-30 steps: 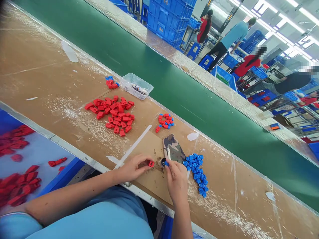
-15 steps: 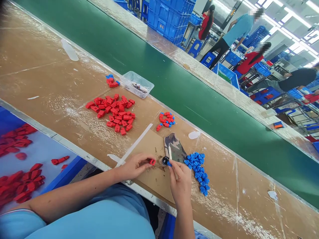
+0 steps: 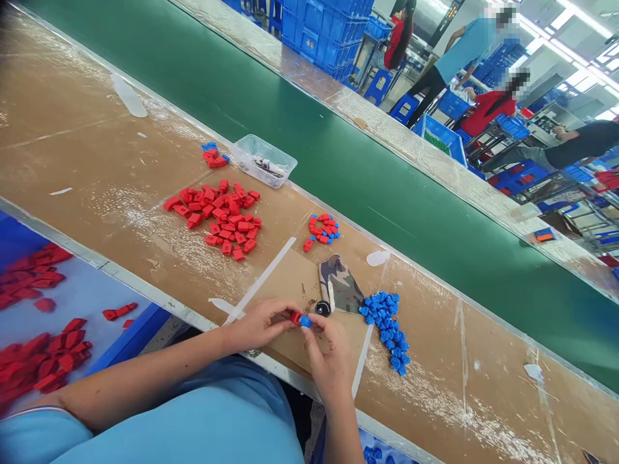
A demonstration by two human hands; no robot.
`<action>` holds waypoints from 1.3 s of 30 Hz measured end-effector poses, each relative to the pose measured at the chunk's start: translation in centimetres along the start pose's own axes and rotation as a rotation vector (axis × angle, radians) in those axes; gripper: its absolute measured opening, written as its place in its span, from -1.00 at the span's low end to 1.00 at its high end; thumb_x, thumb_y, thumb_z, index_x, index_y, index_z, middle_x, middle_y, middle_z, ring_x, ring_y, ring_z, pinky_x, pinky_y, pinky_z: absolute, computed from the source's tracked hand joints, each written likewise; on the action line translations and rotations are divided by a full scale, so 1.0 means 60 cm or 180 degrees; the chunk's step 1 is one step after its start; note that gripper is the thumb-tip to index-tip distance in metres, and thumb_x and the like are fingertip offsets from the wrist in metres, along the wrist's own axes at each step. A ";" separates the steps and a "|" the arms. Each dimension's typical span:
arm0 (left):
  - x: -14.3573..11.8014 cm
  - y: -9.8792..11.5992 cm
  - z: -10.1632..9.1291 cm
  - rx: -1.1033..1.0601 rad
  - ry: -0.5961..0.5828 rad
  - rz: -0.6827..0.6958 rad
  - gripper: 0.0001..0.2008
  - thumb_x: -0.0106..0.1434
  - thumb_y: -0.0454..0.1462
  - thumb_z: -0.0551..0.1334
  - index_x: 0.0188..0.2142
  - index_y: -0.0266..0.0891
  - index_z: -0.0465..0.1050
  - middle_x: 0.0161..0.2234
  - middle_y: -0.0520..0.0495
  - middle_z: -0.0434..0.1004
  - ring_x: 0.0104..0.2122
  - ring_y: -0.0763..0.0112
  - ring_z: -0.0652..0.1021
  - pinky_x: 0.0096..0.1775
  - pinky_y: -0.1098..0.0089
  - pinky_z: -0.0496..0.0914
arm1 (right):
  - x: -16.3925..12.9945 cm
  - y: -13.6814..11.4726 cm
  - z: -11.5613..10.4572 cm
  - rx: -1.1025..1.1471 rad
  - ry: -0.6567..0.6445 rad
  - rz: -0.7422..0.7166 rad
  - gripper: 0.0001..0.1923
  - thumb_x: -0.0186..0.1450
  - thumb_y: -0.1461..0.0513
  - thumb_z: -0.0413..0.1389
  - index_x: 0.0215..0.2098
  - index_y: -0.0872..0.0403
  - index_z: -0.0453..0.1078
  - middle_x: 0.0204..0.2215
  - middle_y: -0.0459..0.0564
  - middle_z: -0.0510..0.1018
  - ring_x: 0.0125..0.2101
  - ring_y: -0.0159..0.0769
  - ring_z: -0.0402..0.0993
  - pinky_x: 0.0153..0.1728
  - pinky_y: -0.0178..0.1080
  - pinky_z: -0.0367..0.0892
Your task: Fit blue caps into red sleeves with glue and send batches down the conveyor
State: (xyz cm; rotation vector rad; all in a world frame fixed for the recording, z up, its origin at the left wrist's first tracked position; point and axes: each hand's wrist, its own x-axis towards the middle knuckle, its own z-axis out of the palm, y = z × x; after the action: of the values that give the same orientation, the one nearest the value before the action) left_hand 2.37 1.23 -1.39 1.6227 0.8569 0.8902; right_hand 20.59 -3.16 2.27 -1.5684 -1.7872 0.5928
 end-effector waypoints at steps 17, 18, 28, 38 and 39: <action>-0.004 0.003 -0.007 0.0259 -0.0221 0.0987 -0.83 0.37 -0.27 0.11 -0.21 -0.28 0.46 -0.32 -0.16 0.58 -0.29 0.33 0.51 -0.17 0.35 0.37 | -0.005 -0.007 -0.005 0.0428 -0.0173 -0.0230 -0.88 0.27 0.20 0.17 -0.26 -0.02 0.56 -0.35 -0.03 0.64 -0.34 -0.27 0.59 -0.34 -0.27 0.50; -0.004 0.002 -0.007 0.0258 -0.0232 0.0974 -0.83 0.37 -0.27 0.11 -0.22 -0.28 0.46 -0.32 -0.16 0.58 -0.29 0.33 0.51 -0.17 0.35 0.38 | -0.006 -0.007 -0.003 0.0405 -0.0167 -0.0253 -0.88 0.27 0.20 0.17 -0.27 -0.03 0.56 -0.35 -0.03 0.64 -0.35 -0.27 0.59 -0.36 -0.27 0.50; -0.010 0.018 -0.010 0.0367 -0.0720 0.0589 -0.84 0.35 -0.28 0.09 -0.24 -0.27 0.43 -0.34 -0.11 0.53 -0.33 0.36 0.48 -0.25 0.42 0.36 | -0.032 -0.009 0.005 0.0261 0.0170 -0.0354 -0.84 0.29 0.12 0.16 -0.22 -0.02 0.53 -0.33 -0.02 0.60 -0.31 -0.27 0.55 -0.29 -0.22 0.50; -0.035 0.032 0.047 -0.0305 -0.1135 0.0608 -0.73 0.39 -0.22 -0.01 -0.22 -0.28 0.43 -0.27 -0.15 0.55 -0.25 0.30 0.51 -0.18 0.36 0.38 | -0.055 -0.030 0.043 0.0135 0.0145 -0.0769 -0.46 0.45 0.00 -0.35 0.34 -0.10 -0.05 0.32 0.07 0.07 0.34 0.01 -0.16 0.22 0.25 -0.02; -0.036 0.032 0.048 -0.0314 -0.1137 0.0591 -0.73 0.39 -0.23 -0.01 -0.23 -0.28 0.43 -0.28 -0.15 0.55 -0.27 0.30 0.51 -0.19 0.37 0.38 | -0.056 -0.030 0.043 0.0158 0.0088 -0.0764 -0.46 0.45 -0.01 -0.35 0.34 -0.10 -0.05 0.32 0.06 0.08 0.34 0.00 -0.15 0.22 0.25 -0.03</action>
State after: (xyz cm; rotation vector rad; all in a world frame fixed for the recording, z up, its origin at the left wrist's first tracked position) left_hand 4.10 -2.30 -0.30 1.7256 0.4140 0.7252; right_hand 17.61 -6.50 1.20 -1.2982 -1.8897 0.4937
